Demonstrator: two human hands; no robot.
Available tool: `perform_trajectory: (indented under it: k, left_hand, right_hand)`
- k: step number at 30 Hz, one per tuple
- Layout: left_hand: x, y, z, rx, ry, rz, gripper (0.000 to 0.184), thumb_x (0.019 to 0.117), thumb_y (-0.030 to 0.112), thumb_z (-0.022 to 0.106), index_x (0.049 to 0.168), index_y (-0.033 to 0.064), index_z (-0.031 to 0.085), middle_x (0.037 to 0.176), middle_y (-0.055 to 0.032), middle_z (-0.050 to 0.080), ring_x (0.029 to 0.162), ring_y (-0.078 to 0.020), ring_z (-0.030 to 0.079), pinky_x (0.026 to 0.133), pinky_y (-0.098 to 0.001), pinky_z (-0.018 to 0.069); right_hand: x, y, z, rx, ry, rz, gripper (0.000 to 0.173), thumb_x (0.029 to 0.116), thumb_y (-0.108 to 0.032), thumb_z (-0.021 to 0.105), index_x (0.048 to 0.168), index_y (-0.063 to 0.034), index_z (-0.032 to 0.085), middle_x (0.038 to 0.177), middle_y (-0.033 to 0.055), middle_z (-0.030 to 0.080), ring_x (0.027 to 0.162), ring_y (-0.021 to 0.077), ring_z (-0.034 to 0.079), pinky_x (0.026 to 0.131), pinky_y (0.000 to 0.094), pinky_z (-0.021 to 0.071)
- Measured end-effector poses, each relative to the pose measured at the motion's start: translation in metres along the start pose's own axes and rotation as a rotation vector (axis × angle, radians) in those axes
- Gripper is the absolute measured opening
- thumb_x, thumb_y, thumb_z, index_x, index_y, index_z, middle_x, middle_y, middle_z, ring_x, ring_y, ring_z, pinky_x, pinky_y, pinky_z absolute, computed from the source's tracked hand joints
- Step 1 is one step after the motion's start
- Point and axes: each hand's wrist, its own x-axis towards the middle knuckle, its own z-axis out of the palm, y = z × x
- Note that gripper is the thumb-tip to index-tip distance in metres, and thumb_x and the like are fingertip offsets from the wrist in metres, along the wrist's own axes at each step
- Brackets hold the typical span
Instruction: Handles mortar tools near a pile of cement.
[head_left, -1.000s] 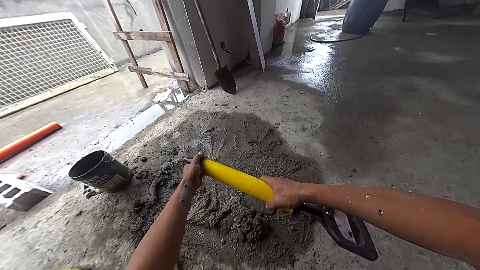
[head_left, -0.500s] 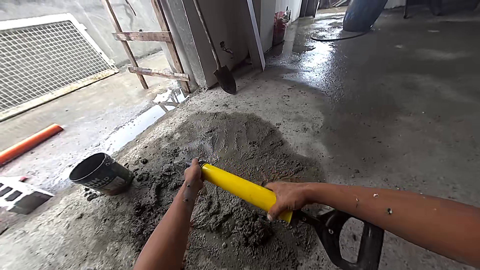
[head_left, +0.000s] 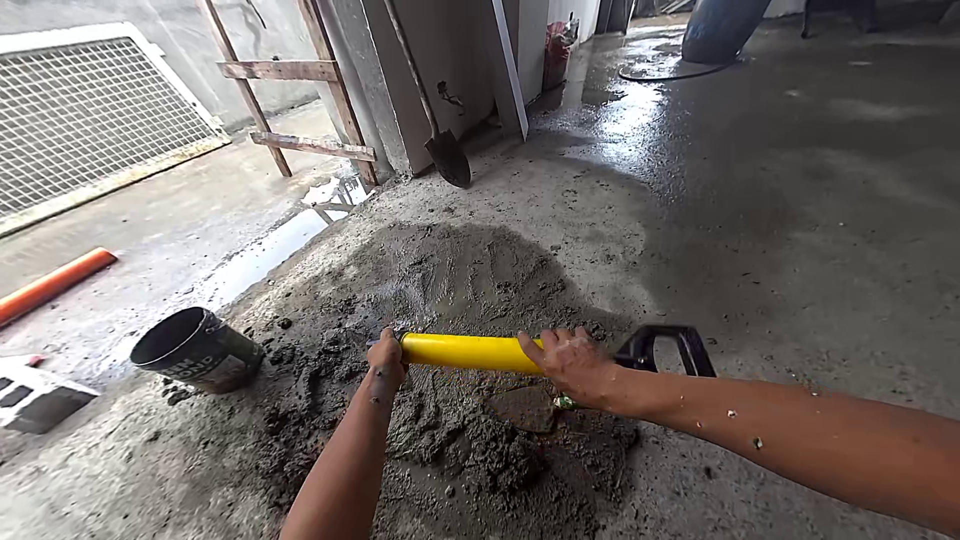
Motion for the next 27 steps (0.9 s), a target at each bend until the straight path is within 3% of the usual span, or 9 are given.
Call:
perform_trajectory:
  k: [2, 5, 7, 9, 11, 14, 17, 21, 27]
  left_hand:
    - [-0.002, 0.004, 0.001, 0.008, 0.011, -0.031, 0.059, 0.1011, 0.056, 0.048, 0.124, 0.0028, 0.059, 0.113, -0.0227, 0.061, 0.094, -0.0338, 0.060, 0.072, -0.0529, 0.0494]
    - [-0.006, 0.010, 0.000, -0.019, 0.013, -0.018, 0.065, 0.1018, 0.060, 0.045, 0.126, 0.0013, 0.058, 0.116, -0.0242, 0.060, 0.098, -0.0354, 0.060, 0.076, -0.0544, 0.0506]
    - [-0.008, 0.012, 0.000, -0.050, -0.019, 0.026, 0.068, 0.1018, 0.062, 0.045, 0.128, 0.0000, 0.057, 0.116, -0.0248, 0.060, 0.098, -0.0356, 0.061, 0.079, -0.0542, 0.0519]
    - [-0.006, 0.013, 0.000, -0.082, -0.045, 0.054, 0.069, 0.1008, 0.063, 0.046, 0.127, 0.0004, 0.057, 0.116, -0.0249, 0.061, 0.099, -0.0363, 0.062, 0.080, -0.0557, 0.0526]
    - [-0.006, 0.014, -0.002, -0.118, -0.073, 0.060, 0.067, 0.1004, 0.063, 0.047, 0.126, 0.0018, 0.058, 0.113, -0.0234, 0.062, 0.097, -0.0353, 0.062, 0.079, -0.0552, 0.0528]
    - [-0.004, 0.014, -0.009, -0.167, -0.134, 0.046, 0.065, 0.1006, 0.063, 0.048, 0.126, 0.0032, 0.057, 0.110, -0.0217, 0.064, 0.095, -0.0342, 0.064, 0.079, -0.0550, 0.0540]
    - [0.002, 0.009, -0.012, -0.157, -0.147, 0.039, 0.065, 0.1006, 0.062, 0.049, 0.126, 0.0028, 0.058, 0.109, -0.0214, 0.064, 0.094, -0.0338, 0.064, 0.079, -0.0544, 0.0541]
    - [0.002, 0.009, -0.012, -0.129, -0.138, 0.067, 0.065, 0.1004, 0.062, 0.049, 0.125, 0.0023, 0.058, 0.110, -0.0215, 0.065, 0.095, -0.0332, 0.065, 0.079, -0.0529, 0.0552]
    - [-0.011, 0.010, -0.003, -0.020, -0.013, 0.033, 0.065, 0.1017, 0.062, 0.045, 0.124, 0.0019, 0.058, 0.111, -0.0231, 0.061, 0.094, -0.0343, 0.062, 0.075, -0.0534, 0.0521]
  right_hand:
    - [0.001, 0.001, -0.001, -0.107, 0.142, -0.013, 0.077, 0.0907, -0.010, 0.070, 0.159, -0.0189, 0.037, 0.112, 0.0234, 0.064, 0.098, 0.0436, 0.065, 0.081, 0.0589, 0.0528]
    - [0.008, 0.004, -0.015, 0.161, -0.147, 0.073, 0.081, 0.0890, -0.036, 0.075, 0.159, -0.0221, 0.037, 0.128, 0.0216, 0.062, 0.116, 0.0426, 0.061, 0.094, 0.0643, 0.0486]
    - [0.011, 0.011, -0.017, 0.452, -0.380, 0.112, 0.069, 0.0781, -0.047, 0.084, 0.131, -0.0122, 0.057, 0.108, 0.0144, 0.069, 0.102, 0.0327, 0.068, 0.087, 0.0586, 0.0537]
    - [0.012, 0.020, -0.008, 0.827, -0.576, 0.093, 0.060, 0.0767, -0.038, 0.089, 0.117, -0.0026, 0.061, 0.098, 0.0132, 0.069, 0.091, 0.0256, 0.069, 0.081, 0.0492, 0.0568]
    - [0.007, 0.030, 0.006, 1.325, -0.771, 0.052, 0.046, 0.0892, -0.030, 0.076, 0.121, -0.0035, 0.056, 0.104, 0.0131, 0.071, 0.090, 0.0231, 0.072, 0.078, 0.0419, 0.0605]
    - [-0.001, 0.036, 0.018, 1.740, -1.022, 0.014, 0.044, 0.0993, -0.041, 0.044, 0.129, -0.0096, 0.055, 0.118, 0.0210, 0.070, 0.101, 0.0369, 0.073, 0.077, 0.0520, 0.0624]
    - [0.001, 0.028, 0.011, 1.608, -0.873, -0.064, 0.036, 0.0928, -0.022, 0.064, 0.123, -0.0024, 0.060, 0.108, 0.0174, 0.071, 0.096, 0.0276, 0.073, 0.086, 0.0473, 0.0611]
    - [0.002, 0.014, -0.001, 1.123, -0.678, -0.005, 0.055, 0.0783, -0.020, 0.085, 0.125, -0.0033, 0.060, 0.106, 0.0131, 0.070, 0.094, 0.0219, 0.070, 0.085, 0.0440, 0.0590]
    - [0.002, -0.005, -0.003, 0.282, -0.314, 0.154, 0.065, 0.0884, -0.018, 0.074, 0.142, 0.0021, 0.045, 0.130, 0.0276, 0.058, 0.115, 0.0455, 0.062, 0.094, 0.0614, 0.0519]
